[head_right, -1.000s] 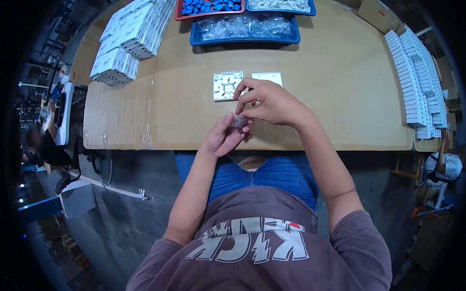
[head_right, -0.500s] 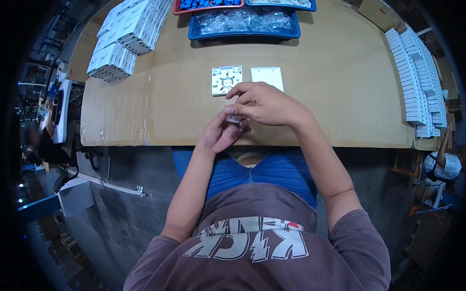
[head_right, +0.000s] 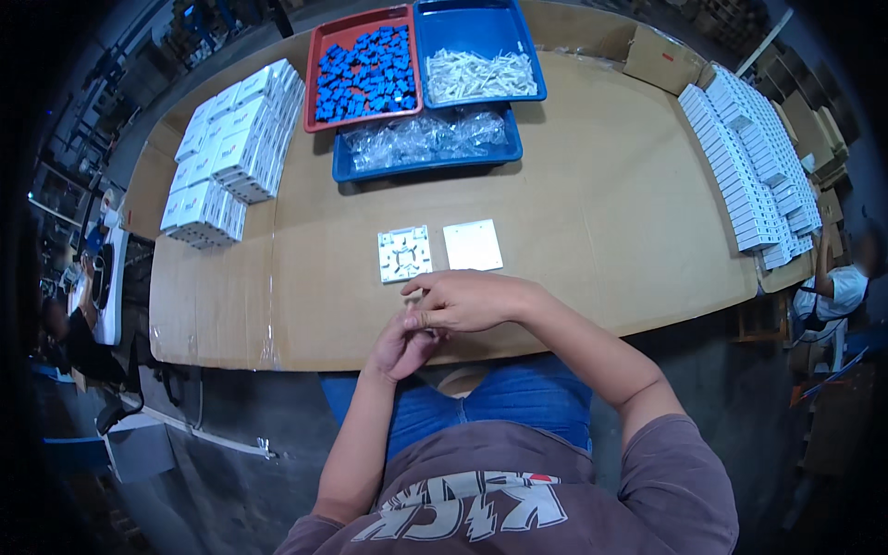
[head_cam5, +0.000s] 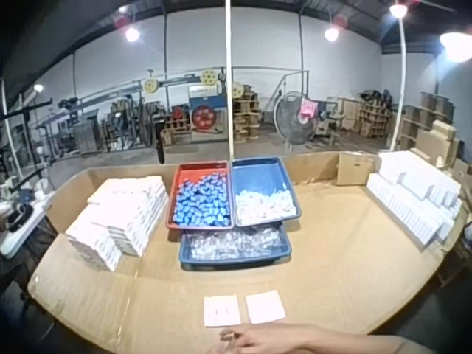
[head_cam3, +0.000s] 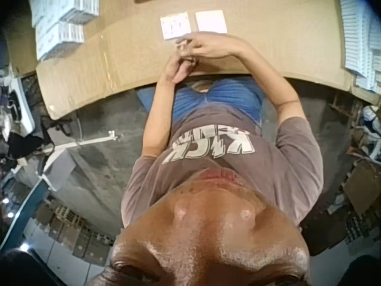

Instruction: Sorts electronic component accessories into plastic packets and places them inside cardboard product packages.

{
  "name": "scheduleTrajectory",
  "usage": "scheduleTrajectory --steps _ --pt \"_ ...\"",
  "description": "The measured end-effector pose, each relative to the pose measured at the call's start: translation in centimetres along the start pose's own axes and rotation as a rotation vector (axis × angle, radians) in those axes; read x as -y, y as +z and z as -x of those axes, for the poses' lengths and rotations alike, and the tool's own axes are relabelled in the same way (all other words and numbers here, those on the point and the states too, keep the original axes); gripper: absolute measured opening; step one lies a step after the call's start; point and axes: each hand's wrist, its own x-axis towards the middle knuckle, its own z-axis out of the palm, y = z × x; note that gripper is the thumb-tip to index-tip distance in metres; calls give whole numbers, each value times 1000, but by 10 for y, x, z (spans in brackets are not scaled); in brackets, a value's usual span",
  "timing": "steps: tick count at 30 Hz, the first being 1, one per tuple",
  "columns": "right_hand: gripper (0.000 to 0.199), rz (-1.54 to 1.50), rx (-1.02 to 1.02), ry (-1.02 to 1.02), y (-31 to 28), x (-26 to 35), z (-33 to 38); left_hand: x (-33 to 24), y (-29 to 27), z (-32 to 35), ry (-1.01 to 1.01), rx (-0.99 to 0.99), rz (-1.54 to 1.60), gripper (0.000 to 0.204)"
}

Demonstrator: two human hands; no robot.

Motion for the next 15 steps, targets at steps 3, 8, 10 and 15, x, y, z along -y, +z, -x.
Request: scheduleTrajectory --steps 3,8,10,15 --pt "33 -153 19 12 -31 -1 4 0 8 -2 13 113 149 44" --pt "28 165 -347 201 -145 -32 1 -2 12 -7 -31 141 245 52" --pt "22 361 -617 227 -194 -77 -14 -5 11 -8 -55 152 261 53" --pt "21 617 -921 340 -298 -157 -41 -6 9 -9 -95 129 230 56"
